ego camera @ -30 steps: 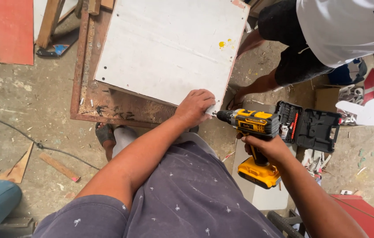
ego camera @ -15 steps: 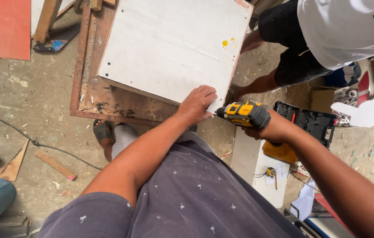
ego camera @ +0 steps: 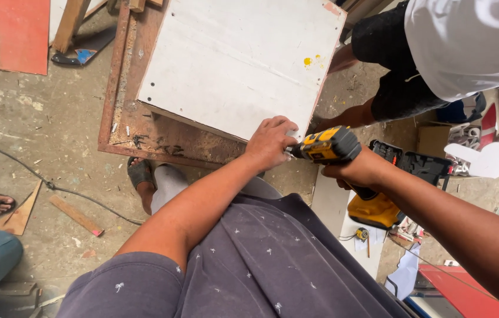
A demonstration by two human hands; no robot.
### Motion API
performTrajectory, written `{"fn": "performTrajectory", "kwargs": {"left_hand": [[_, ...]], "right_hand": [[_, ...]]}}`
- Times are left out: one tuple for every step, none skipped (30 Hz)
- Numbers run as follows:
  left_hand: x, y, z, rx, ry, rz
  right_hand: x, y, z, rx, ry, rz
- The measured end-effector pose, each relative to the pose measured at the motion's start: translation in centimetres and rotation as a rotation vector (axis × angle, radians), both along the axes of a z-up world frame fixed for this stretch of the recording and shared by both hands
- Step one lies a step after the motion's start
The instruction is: Assembling a wooden box by driving screws into a panel using a power drill
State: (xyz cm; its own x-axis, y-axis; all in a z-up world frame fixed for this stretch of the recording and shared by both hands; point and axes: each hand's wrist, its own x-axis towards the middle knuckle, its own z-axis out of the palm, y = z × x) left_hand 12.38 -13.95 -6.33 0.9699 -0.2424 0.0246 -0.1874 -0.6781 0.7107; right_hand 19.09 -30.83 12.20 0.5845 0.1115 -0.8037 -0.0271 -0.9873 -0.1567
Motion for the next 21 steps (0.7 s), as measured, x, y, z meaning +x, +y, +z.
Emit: {"fn": "performTrajectory", "kwargs": {"left_hand": [[0.0,-0.1,-0.4,0.0,0.002,-0.005],[0.2,-0.2,-0.8,-0.037,-0.007,0.006],[0.4,-0.3,-1.1,-0.073,-0.016,0.017],[0.4,-0.4,-1.8,-0.075,-0.018,0.01],[0.5,-0.4,-2.4,-0.078,-0.045,0.014],[0.7,-0.7,-3.0,-0.084,-0.074,0.016],[0.7,-1.1,-2.9,-0.091,-0.078,0.009],[0.7,-1.0,-3.1,-0.112,-0.073,0.025],[0.7,-0.9,-3.2,-0.132,-0.068,0.04],[0.8,-0.8,-2.9,-0.132,-0.066,0.048],[0.9,-0.6,-2.7,-0.136,-0.067,0.047],[0.6,-0.5,-2.4,-0.145,-0.063,0.049],[0.0,-1.0,-2.4,-0.149,-0.056,0.058],[0.2,-0.8,-2.4,-0.163,-0.053,0.054],[0.5,-0.6,-2.4,-0.177,-0.051,0.05],[0.4,-0.2,-2.0,-0.184,-0.051,0.05],[0.4,0.1,-1.7,-0.164,-0.029,0.033],[0.5,0.5,-1.5,-0.139,-0.009,0.018],[0.4,0.4,-1.2,-0.141,-0.012,0.019],[0.4,0.4,-0.9,-0.136,0.007,0.016],[0.4,0.3,-0.6,-0.13,0.027,0.013]], "right_hand": [[0.1,-0.3,-0.5,0.0,0.002,-0.005],[0.3,-0.6,-0.9,-0.053,-0.009,0.06],[0.5,-0.9,-1.2,-0.106,-0.02,0.124],[0.6,-1.2,-1.8,-0.109,-0.021,0.118],[0.7,-1.4,-2.4,-0.127,-0.016,0.131],[0.9,-1.9,-2.7,-0.149,-0.012,0.144],[0.5,-1.6,-1.7,-0.156,-0.015,0.137],[0.4,-0.8,-1.0,-0.125,-0.022,0.098],[0.3,-0.1,-0.3,-0.094,-0.029,0.06],[0.6,-0.3,-0.2,-0.094,-0.027,0.067],[0.9,-0.6,-0.2,-0.094,-0.038,0.072],[1.0,-0.9,-0.1,-0.098,-0.044,0.078],[0.4,-0.1,0.7,-0.103,-0.036,0.087],[0.3,1.1,1.4,-0.128,-0.029,0.101],[0.3,2.3,2.1,-0.154,-0.021,0.114],[0.1,2.3,2.5,-0.16,-0.021,0.113],[-0.1,2.4,2.8,-0.153,-0.021,0.107],[-0.2,2.4,3.0,-0.142,-0.024,0.103],[-0.2,2.4,3.0,-0.144,-0.027,0.104],[0.0,2.4,3.1,-0.123,-0.029,0.098],[0.1,2.5,3.1,-0.101,-0.031,0.092]]}}
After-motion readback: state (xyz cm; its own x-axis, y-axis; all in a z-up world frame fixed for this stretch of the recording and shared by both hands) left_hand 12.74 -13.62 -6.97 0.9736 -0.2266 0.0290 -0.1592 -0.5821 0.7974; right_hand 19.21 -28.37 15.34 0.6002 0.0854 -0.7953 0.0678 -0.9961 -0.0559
